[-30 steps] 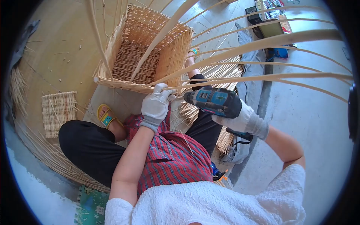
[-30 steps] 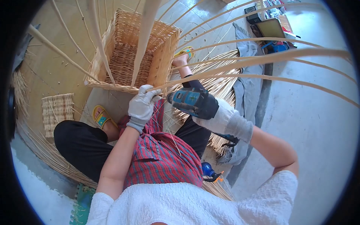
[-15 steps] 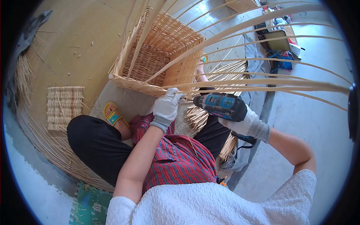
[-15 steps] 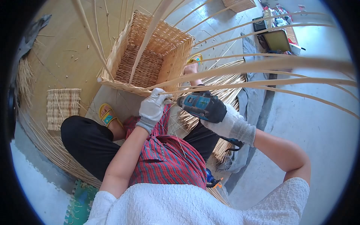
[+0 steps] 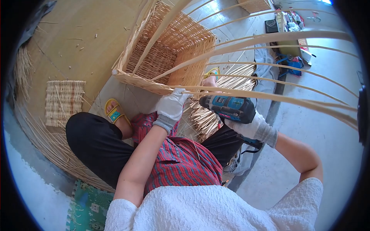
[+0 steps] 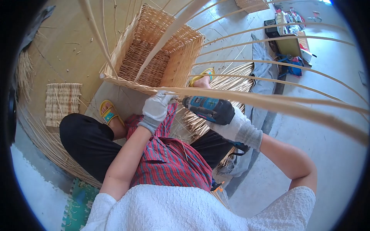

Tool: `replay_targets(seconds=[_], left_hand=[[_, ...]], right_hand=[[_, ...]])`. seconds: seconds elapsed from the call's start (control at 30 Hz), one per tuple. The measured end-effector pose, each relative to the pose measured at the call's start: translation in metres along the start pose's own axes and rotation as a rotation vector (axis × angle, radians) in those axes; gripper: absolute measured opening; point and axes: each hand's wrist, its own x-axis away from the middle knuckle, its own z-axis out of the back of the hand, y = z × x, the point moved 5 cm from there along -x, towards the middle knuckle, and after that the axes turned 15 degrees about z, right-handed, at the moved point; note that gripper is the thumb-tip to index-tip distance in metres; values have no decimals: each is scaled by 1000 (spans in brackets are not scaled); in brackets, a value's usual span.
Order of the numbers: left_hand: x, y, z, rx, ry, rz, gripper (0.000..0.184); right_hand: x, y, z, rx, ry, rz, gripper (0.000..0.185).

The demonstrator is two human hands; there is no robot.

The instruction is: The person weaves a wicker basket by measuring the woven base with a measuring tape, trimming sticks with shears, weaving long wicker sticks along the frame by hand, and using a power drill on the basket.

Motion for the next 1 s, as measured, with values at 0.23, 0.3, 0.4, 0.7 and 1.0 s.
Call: replay_targets(seconds=[0.23, 0.3, 0.4, 0.7, 1.0], left_hand=[[0, 0, -4, -9, -42, 22, 21], [-2, 1, -3, 1, -90, 30, 22], [-3, 7, 9, 44, -13, -3, 21], [-4, 8, 5, -75, -43, 25, 19], [4, 111, -169, 169, -430, -139, 60]], right_hand=[[-5, -6, 3, 6, 50, 165, 45], [-4, -10, 3, -4, 76, 212, 45], [-3, 2, -2, -224, 32, -77, 35], [82, -4, 63, -433, 182, -274, 27], [168, 42, -17, -685, 532, -225, 38]])
